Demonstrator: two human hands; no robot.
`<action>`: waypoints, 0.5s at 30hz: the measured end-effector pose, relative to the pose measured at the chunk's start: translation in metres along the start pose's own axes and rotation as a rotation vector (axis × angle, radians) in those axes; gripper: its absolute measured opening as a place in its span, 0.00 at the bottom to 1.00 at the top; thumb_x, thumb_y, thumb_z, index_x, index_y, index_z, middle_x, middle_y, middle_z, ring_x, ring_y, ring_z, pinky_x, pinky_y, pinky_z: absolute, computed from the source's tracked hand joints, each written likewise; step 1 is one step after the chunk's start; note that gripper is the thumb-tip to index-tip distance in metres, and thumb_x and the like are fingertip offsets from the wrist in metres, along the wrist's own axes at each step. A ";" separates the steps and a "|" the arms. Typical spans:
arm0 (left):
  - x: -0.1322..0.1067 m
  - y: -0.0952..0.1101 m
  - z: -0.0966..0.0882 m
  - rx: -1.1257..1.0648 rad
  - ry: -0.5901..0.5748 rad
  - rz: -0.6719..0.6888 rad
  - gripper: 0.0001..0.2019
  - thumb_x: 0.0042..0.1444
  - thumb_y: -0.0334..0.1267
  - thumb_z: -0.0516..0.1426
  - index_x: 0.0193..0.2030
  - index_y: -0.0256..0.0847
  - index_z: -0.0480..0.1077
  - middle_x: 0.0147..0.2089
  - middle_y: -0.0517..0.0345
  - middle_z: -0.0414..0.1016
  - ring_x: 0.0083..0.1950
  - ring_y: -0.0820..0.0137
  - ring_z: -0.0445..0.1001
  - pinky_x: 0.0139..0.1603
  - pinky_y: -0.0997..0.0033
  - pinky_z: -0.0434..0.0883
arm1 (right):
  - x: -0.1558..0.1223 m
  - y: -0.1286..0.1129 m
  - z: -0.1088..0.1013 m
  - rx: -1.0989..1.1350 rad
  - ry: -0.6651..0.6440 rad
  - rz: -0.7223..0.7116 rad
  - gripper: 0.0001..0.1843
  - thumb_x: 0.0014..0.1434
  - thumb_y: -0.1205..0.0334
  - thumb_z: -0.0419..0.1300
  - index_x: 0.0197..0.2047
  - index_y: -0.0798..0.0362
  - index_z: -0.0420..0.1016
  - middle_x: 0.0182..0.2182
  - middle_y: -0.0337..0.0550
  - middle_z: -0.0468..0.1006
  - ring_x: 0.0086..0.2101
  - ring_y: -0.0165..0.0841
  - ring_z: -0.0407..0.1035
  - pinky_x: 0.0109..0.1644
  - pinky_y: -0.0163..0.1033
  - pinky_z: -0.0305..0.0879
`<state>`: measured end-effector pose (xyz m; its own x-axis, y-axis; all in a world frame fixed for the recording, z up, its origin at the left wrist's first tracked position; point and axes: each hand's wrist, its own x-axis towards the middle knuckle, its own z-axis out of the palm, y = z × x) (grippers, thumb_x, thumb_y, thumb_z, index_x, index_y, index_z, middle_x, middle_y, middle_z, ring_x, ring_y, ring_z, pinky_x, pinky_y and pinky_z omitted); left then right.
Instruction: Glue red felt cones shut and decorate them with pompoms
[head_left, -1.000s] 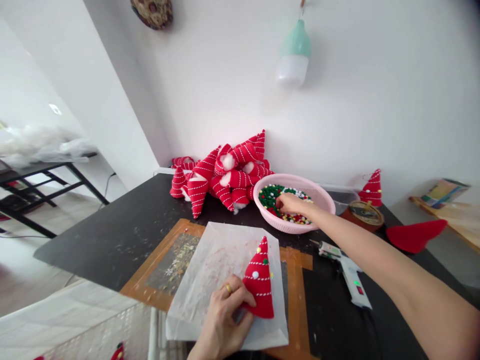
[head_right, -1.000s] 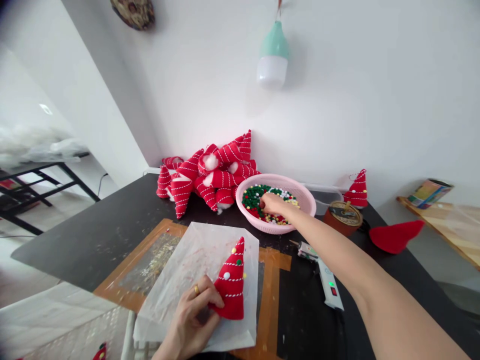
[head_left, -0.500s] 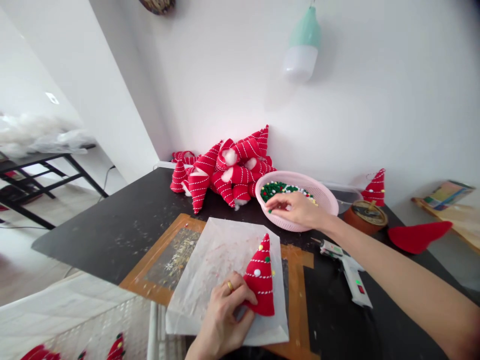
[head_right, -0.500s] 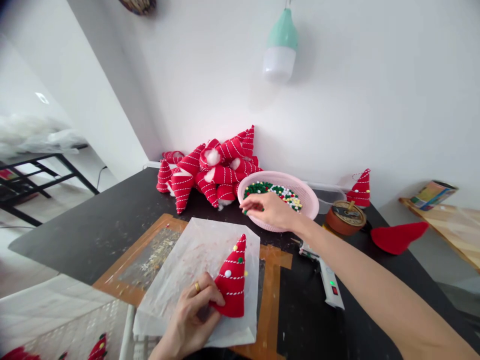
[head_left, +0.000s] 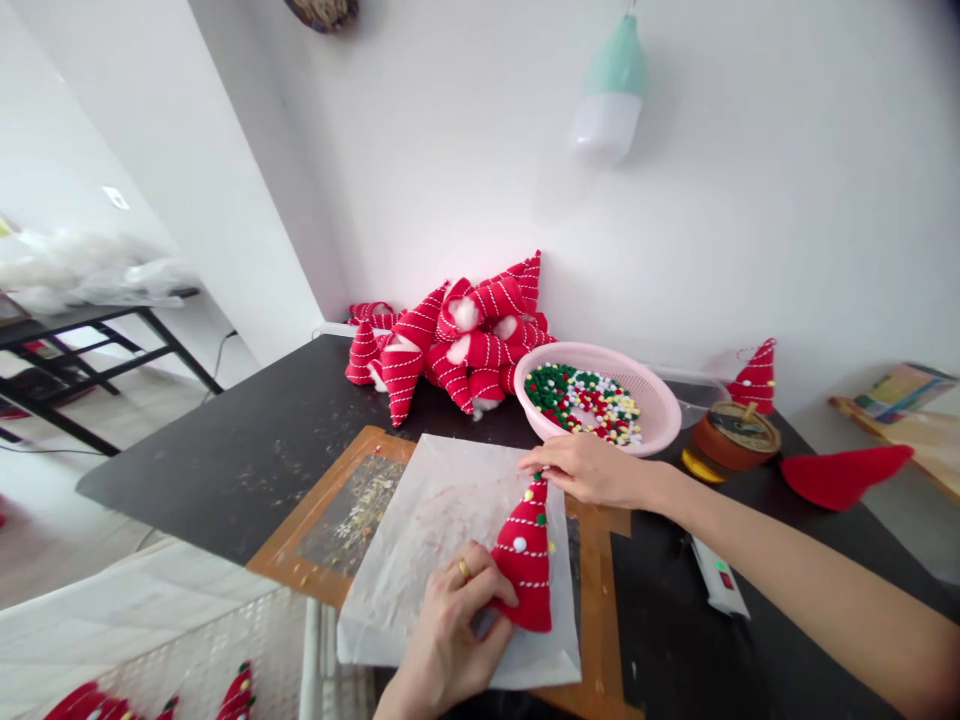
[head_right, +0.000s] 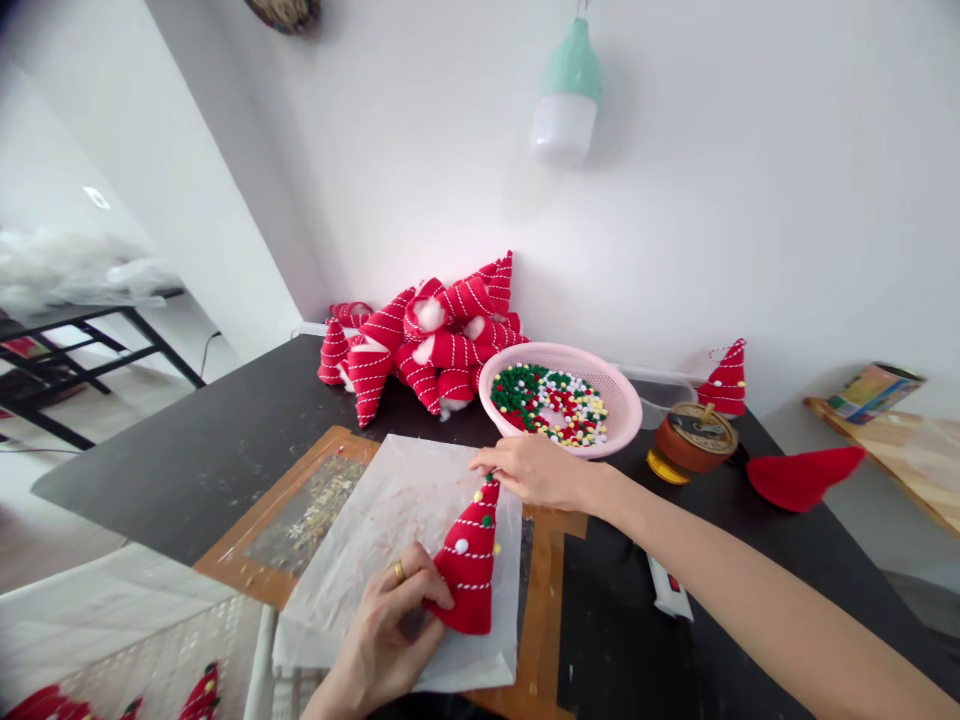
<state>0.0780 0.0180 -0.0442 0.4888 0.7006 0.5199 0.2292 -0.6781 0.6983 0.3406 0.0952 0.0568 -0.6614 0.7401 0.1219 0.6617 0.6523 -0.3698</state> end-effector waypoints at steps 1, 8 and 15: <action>0.000 0.000 0.000 0.002 0.002 0.001 0.11 0.51 0.21 0.55 0.33 0.43 0.70 0.33 0.58 0.71 0.35 0.70 0.73 0.37 0.72 0.67 | -0.003 0.000 0.002 -0.002 0.005 -0.012 0.23 0.63 0.76 0.54 0.58 0.52 0.76 0.45 0.48 0.84 0.45 0.40 0.77 0.51 0.45 0.70; 0.000 -0.001 0.000 0.001 -0.011 -0.008 0.10 0.52 0.22 0.55 0.34 0.43 0.71 0.34 0.58 0.72 0.36 0.70 0.73 0.38 0.72 0.67 | -0.020 -0.003 0.016 -0.008 0.072 -0.007 0.25 0.63 0.77 0.54 0.61 0.54 0.73 0.50 0.53 0.82 0.49 0.43 0.76 0.55 0.50 0.71; 0.001 0.001 -0.001 0.009 -0.025 -0.002 0.09 0.54 0.23 0.55 0.33 0.43 0.71 0.33 0.58 0.72 0.34 0.71 0.73 0.36 0.73 0.66 | -0.022 -0.001 0.034 0.005 0.231 -0.015 0.18 0.65 0.75 0.55 0.56 0.55 0.75 0.46 0.52 0.83 0.45 0.41 0.78 0.52 0.48 0.74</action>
<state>0.0778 0.0183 -0.0430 0.5092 0.6960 0.5063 0.2379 -0.6792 0.6944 0.3426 0.0734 0.0234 -0.5725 0.7482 0.3353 0.6501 0.6635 -0.3704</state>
